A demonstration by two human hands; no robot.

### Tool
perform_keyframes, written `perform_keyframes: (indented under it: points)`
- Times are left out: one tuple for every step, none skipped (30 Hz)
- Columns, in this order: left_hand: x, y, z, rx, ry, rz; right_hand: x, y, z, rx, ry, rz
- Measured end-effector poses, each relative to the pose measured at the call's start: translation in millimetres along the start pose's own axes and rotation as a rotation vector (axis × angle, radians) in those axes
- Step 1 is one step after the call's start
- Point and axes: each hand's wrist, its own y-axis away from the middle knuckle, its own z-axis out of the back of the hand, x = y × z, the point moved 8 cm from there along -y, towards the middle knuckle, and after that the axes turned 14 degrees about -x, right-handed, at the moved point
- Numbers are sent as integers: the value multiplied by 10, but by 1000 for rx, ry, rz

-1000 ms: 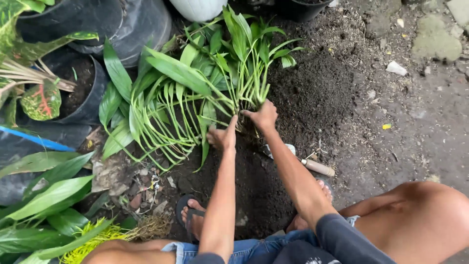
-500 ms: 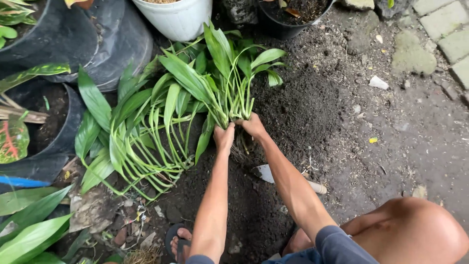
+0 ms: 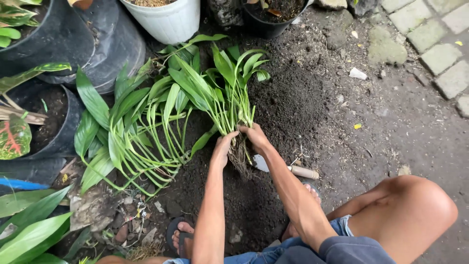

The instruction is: The person uses a hand trowel to dig a hole in the soil and then plants a group of green leafy plants into the hole, covering the roots with soil.

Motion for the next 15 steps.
perform_keyframes:
  points:
    - [-141,209,-38,3,7,-6,61,51,28,-1,2,10]
    - [-320,420,-54,0,33,-73,169,118,27,27,-76,71]
    - [-499,634,-65,-4,58,-140,277,189,29,55,-154,132]
    - [-569,800,-17,-8,67,-147,280,182,44,62,-151,141]
    - [-672,969,29,-14,73,-200,266,176,33,110,-192,112]
    - [-745,1149,73,-17,72,-248,219,184,36,154,-234,75]
    - [-719,1112,51,-18,74,-250,226,179,70,155,-233,78]
    - [-698,1090,22,5,109,-272,217,185,99,166,-234,76]
    - [-680,1066,-7,28,143,-294,209,187,125,177,-234,75]
    - [-779,1167,15,30,151,-300,475,405,186,177,-231,85]
    - [-922,1294,0,80,149,-368,756,641,219,218,-190,128]
    - [-1005,1449,2,126,140,-426,972,914,263,258,-150,159]
    - [-1076,1537,-10,126,142,-423,1009,839,351,258,-147,157]
    - [-1187,1636,-31,163,146,-465,1169,803,422,269,-119,342]
    - [-1299,1732,-52,199,150,-507,1321,787,489,279,-90,526]
